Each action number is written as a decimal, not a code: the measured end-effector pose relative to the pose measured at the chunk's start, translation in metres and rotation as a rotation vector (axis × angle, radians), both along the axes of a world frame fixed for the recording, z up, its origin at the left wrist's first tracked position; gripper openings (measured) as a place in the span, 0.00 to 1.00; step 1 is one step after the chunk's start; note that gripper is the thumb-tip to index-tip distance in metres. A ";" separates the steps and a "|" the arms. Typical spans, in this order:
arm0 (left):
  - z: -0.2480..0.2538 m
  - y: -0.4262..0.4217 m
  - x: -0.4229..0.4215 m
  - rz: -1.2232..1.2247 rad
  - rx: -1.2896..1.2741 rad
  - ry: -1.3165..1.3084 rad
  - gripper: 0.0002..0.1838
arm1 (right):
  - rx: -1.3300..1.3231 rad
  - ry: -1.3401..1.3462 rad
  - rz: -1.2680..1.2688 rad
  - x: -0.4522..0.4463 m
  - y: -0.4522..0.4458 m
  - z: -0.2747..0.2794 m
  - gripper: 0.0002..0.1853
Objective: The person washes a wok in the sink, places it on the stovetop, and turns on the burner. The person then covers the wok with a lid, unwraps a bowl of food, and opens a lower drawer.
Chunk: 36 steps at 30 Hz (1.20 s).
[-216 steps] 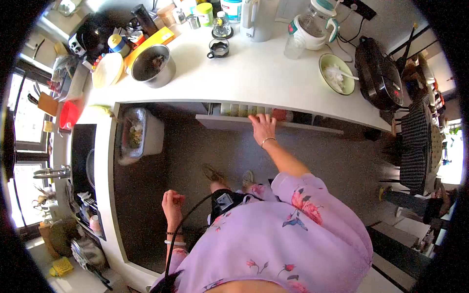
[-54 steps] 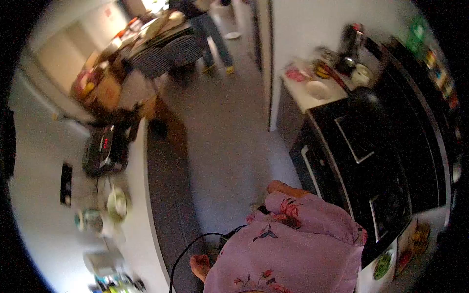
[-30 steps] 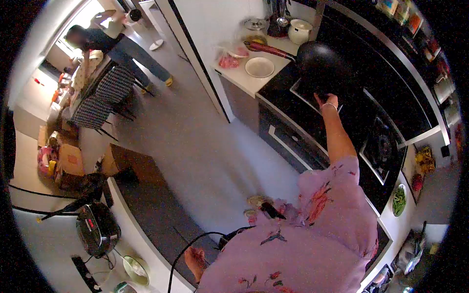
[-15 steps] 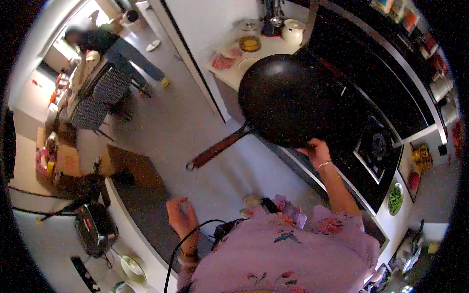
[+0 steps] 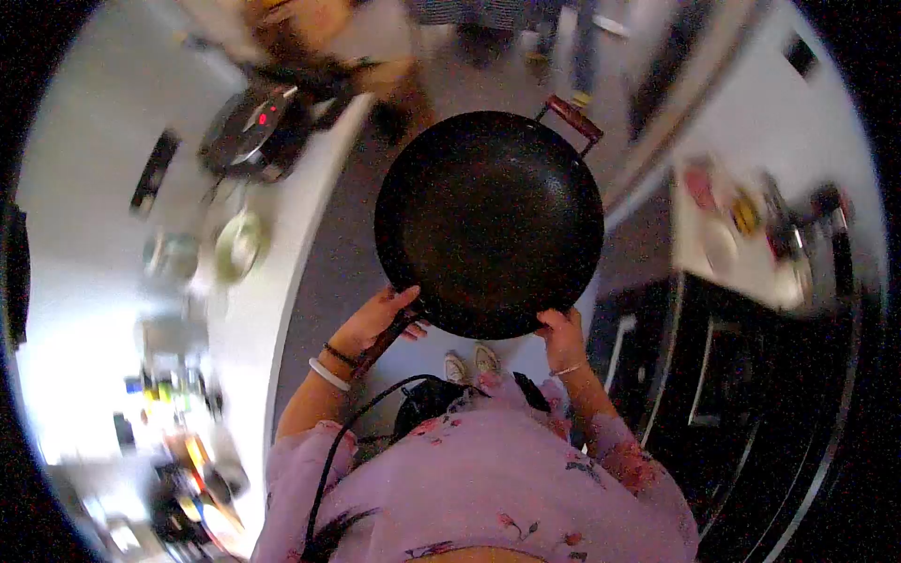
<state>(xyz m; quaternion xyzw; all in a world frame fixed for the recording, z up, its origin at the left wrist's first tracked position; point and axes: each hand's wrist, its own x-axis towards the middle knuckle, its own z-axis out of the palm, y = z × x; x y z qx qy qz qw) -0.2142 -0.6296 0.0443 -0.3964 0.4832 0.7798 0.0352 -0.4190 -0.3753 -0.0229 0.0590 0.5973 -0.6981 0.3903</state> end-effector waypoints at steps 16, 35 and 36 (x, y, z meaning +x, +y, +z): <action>0.029 0.263 0.294 1.145 -0.404 -0.286 0.19 | -0.394 0.241 1.427 0.229 -0.141 0.038 0.12; 0.003 0.705 0.482 1.913 -0.266 0.005 0.19 | -0.479 0.261 2.480 0.683 0.128 0.092 0.13; 0.005 0.713 0.489 1.941 -0.252 0.008 0.19 | -0.407 0.262 2.524 0.700 0.136 0.093 0.12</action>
